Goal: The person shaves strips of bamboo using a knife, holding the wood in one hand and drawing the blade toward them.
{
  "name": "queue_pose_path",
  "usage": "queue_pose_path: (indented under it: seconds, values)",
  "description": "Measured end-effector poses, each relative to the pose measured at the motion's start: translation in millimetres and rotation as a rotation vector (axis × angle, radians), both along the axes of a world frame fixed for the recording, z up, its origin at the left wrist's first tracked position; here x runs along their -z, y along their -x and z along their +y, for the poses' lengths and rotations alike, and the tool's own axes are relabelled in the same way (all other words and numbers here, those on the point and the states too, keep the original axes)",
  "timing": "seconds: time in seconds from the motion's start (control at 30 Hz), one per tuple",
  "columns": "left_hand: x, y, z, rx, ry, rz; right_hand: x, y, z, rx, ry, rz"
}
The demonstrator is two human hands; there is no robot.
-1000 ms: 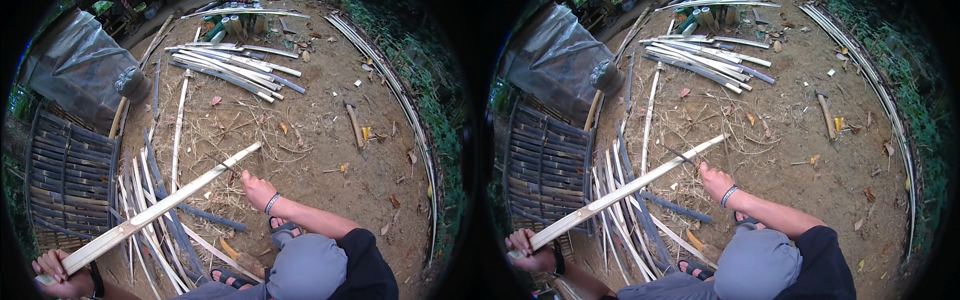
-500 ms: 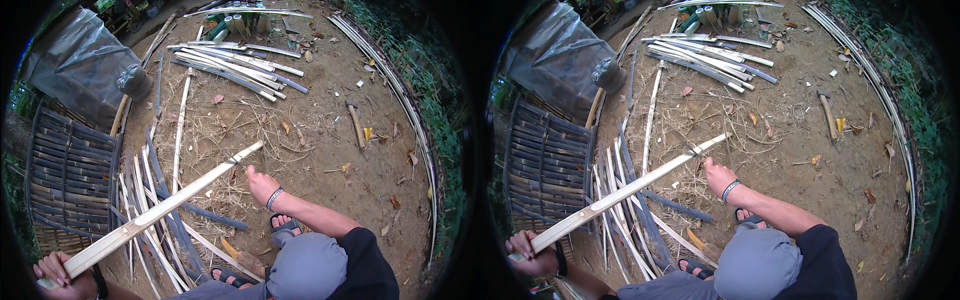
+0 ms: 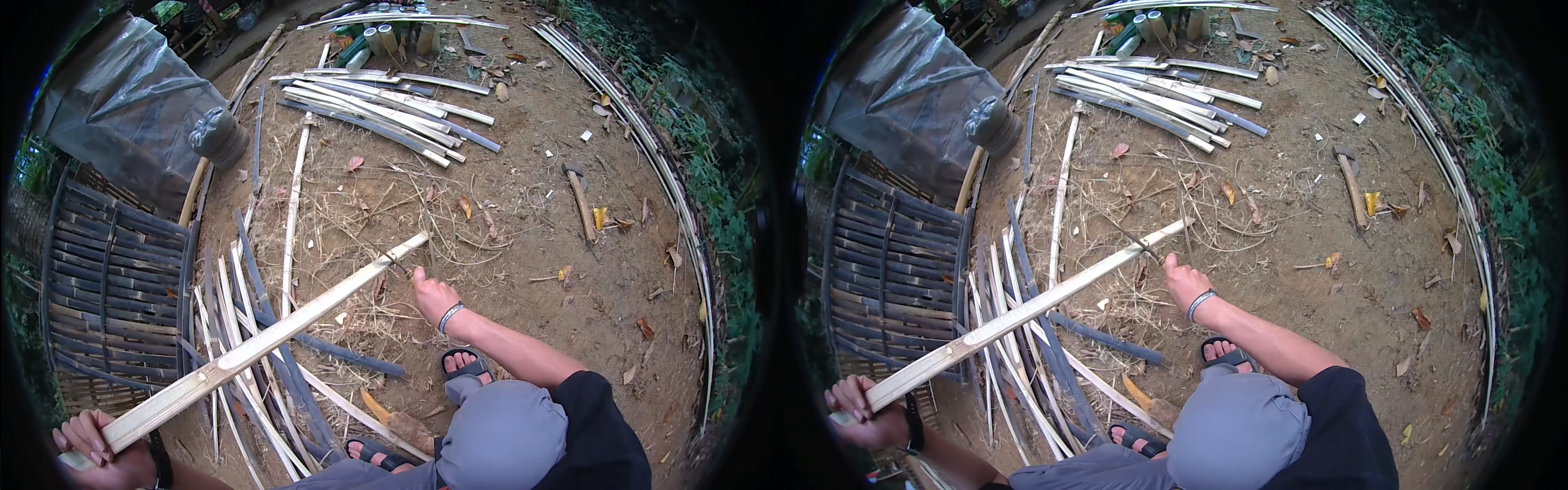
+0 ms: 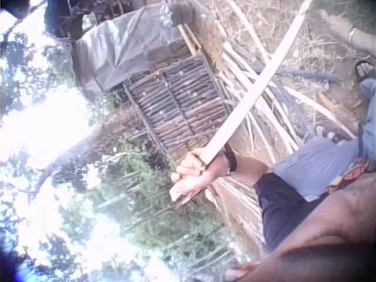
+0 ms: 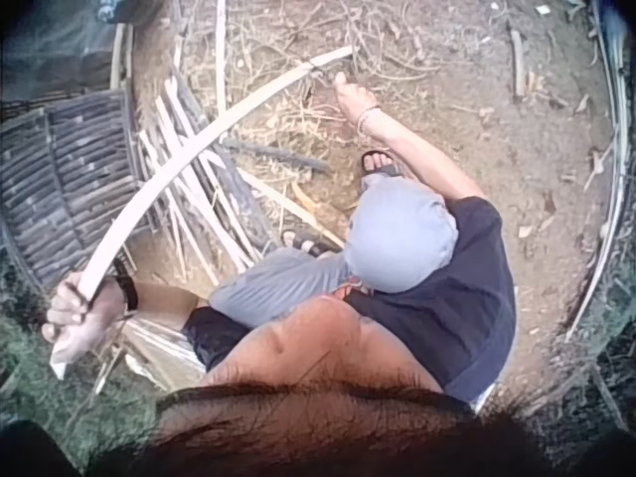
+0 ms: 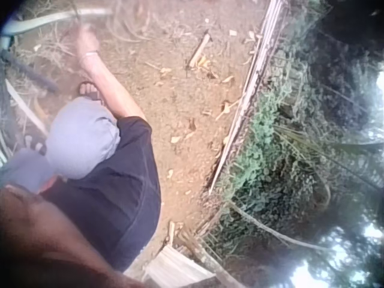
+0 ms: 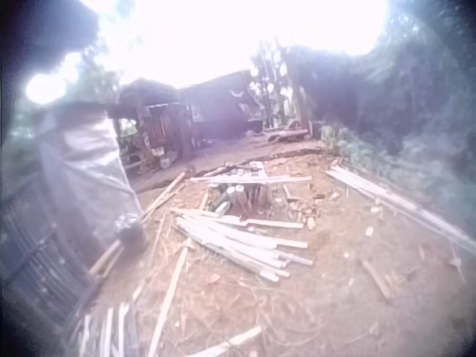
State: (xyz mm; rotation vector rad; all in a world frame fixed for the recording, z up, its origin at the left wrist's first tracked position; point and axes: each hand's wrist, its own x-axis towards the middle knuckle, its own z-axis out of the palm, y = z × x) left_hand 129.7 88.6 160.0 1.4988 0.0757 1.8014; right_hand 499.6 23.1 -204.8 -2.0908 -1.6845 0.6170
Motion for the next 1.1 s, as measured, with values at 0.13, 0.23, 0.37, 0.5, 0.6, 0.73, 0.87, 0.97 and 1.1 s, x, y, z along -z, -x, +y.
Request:
queue_pose_path:
  seconds: [0.13,0.23,0.37,0.5,0.6,0.73,0.87,0.97,1.1]
  values:
    - [1.2,-3.9,-2.0,-0.051,-0.018,-0.012,-17.0,10.5,4.9,-0.001,0.066,0.099]
    - [-0.9,-3.6,-3.3,-0.035,0.005,0.011,-19.6,13.5,7.1,-0.053,-0.027,0.019]
    - [-1.1,-7.1,-5.5,0.004,0.007,0.008,1.4,-8.1,4.3,0.037,0.052,-0.027]
    - [-0.4,-5.4,-8.3,-0.014,0.019,0.01,-24.5,13.9,7.7,-0.044,0.013,0.069]
    - [-3.5,-1.4,-5.8,0.005,0.042,0.021,-15.9,13.1,4.5,-0.03,-0.012,0.017]
    - [-0.4,-6.6,-6.8,0.019,-0.01,-0.003,3.0,-5.5,5.8,0.034,0.032,-0.002]
    - [-0.9,-3.6,-3.8,-0.036,0.001,0.018,-18.8,16.0,0.2,-0.056,-0.041,0.037]
    - [-1.7,-9.7,-1.7,-0.029,-0.022,-0.005,26.5,-15.9,1.2,0.073,0.034,-0.042]
    - [0.0,-3.6,-2.6,0.014,-0.009,0.03,-0.2,1.5,0.8,-0.023,0.022,0.029]
